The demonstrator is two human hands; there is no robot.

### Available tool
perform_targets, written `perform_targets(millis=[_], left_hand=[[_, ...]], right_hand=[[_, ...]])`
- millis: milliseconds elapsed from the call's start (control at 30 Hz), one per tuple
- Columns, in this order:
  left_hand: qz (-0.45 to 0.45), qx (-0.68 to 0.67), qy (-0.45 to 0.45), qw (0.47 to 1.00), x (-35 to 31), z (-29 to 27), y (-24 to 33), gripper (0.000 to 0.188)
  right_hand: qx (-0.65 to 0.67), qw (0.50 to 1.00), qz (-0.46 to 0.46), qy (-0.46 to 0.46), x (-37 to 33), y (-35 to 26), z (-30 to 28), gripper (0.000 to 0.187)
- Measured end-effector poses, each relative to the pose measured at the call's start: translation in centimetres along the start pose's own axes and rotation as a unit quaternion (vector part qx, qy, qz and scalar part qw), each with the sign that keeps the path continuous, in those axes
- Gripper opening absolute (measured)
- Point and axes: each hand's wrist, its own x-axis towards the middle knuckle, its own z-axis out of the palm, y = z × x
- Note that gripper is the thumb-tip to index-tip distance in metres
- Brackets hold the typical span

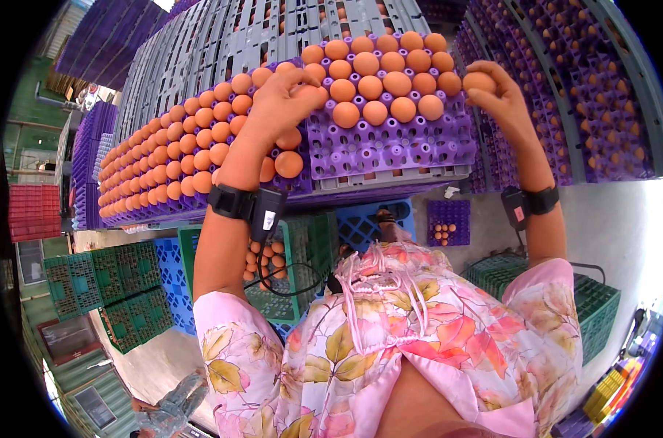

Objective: The person sorts eggs from a green plastic crate into purple egg trays by hand. They move full trays onto stacks and arrange empty crates on pallets.

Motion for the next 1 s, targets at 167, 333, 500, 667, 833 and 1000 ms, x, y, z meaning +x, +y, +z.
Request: perform_targets(millis=[167,333,500,667,833,1000], left_hand=[[-0.020,0.145,-0.062,0.987,-1.9,-0.1,2.6,0.032],[0.050,0.304,-0.151,0.939,-0.1,3.5,4.9,0.041],[0.094,0.147,-0.057,0.983,0.2,4.1,4.7,0.041],[0.076,0.297,-0.027,0.951,1.4,8.4,6.0,0.035],[0.059,0.200,0.034,0.977,0.1,6.5,5.9,0.026],[0.036,-0.062,0.107,0.992,-12.6,-3.4,2.8,0.046]], right_hand=[[-0.298,0.925,-0.118,-0.206,2.3,-1.9,3.1,0.032],[-0.476,0.837,-0.183,-0.197,1.1,-0.5,4.3,0.040],[-0.381,0.893,-0.191,-0.143,2.4,-0.8,4.1,0.036],[-0.536,0.822,-0.151,-0.118,1.4,-0.8,8.9,0.030],[-0.539,0.820,-0.173,-0.085,1.1,-2.7,10.5,0.034],[-0.086,0.981,0.086,-0.152,-1.3,-3.9,10.0,0.051]])
